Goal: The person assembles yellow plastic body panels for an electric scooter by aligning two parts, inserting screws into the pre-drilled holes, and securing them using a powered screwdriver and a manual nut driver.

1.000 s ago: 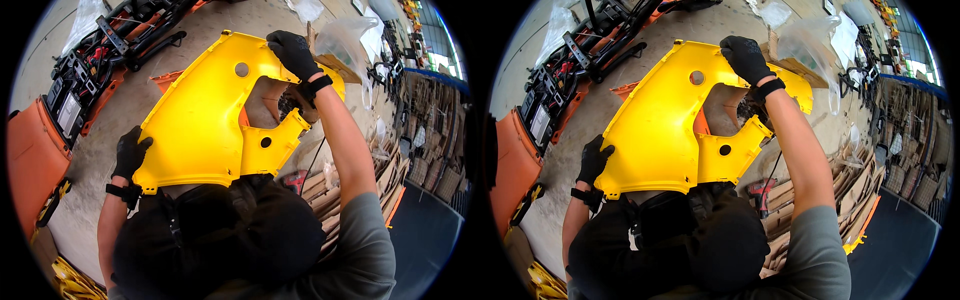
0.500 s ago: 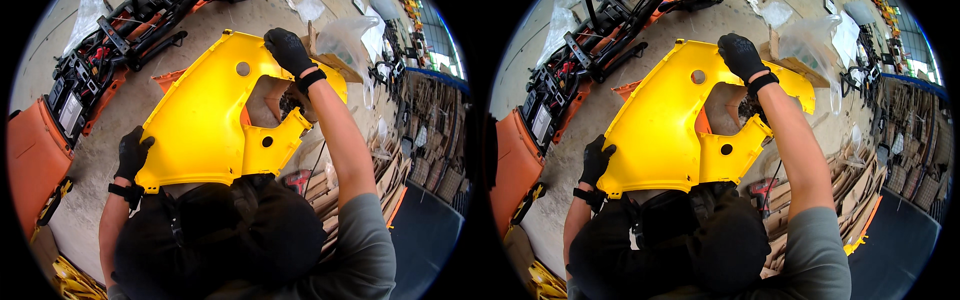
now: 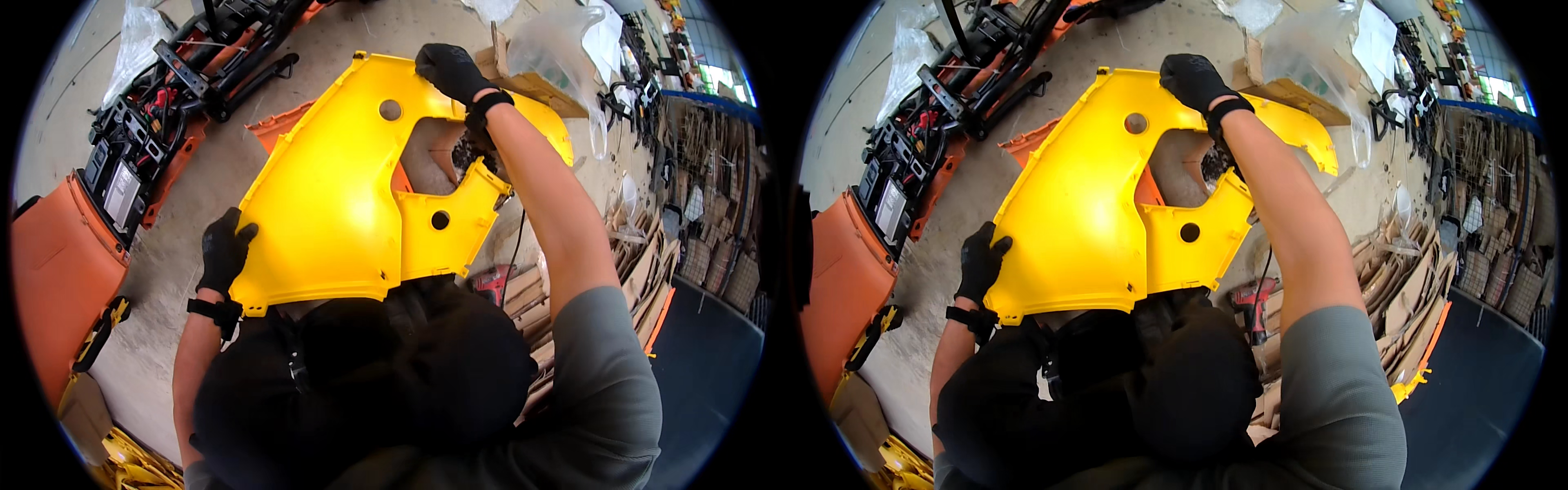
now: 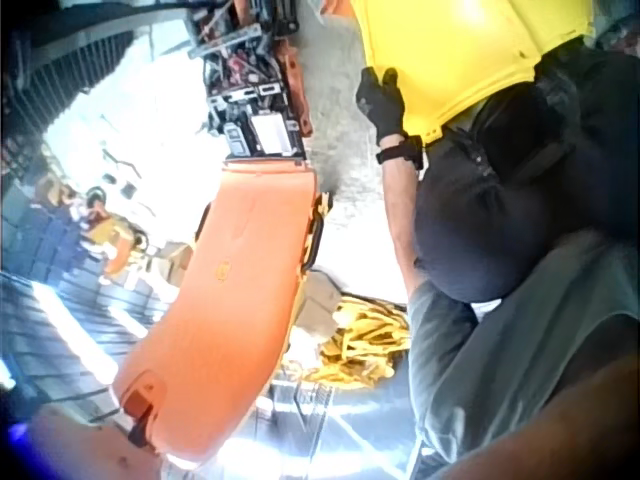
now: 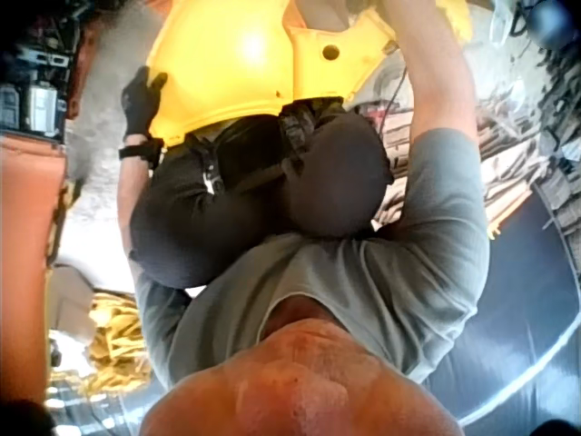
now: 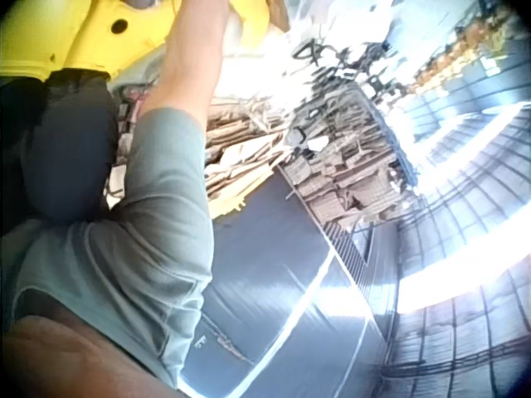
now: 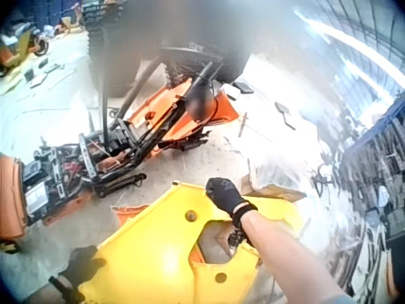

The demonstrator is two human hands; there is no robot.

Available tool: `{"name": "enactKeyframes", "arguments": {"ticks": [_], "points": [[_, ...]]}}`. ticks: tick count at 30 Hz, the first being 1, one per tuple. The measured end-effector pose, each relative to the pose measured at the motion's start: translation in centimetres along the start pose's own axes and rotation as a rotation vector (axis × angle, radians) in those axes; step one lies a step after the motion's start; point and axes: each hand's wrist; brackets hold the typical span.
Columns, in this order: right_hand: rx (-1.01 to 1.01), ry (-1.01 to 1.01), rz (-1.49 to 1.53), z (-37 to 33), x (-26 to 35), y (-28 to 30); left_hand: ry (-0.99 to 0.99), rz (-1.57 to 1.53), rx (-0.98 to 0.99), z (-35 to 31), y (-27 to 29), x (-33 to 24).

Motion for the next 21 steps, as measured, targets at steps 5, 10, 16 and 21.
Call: {"name": "enactKeyframes", "arguments": {"ticks": [5,10,16,21], "points": [[0.172,-0.035,0.199,0.5,-1.8,3.9,0.12,-0.077,0.171,0.5,0.6,-0.7],[0.213,-0.188,0.304,0.3,-2.3,4.4,0.074,-0.008,0.069,-0.3,-0.7,0.8],[0.463,-0.153,0.437,0.7,-3.6,3.6,0.13,0.0,0.133,0.0,-0.5,0.4],[0.474,-0.299,0.36,1.3,-1.8,4.5,0.126,-0.025,0.111,-0.3,-0.3,0.4]]}}
Point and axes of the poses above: each hand's wrist, its own z-axis towards the middle knuckle, its own y-axis out of the back of the hand, x = y × z, and after that the axes turned 10 degrees about -x, right-handed
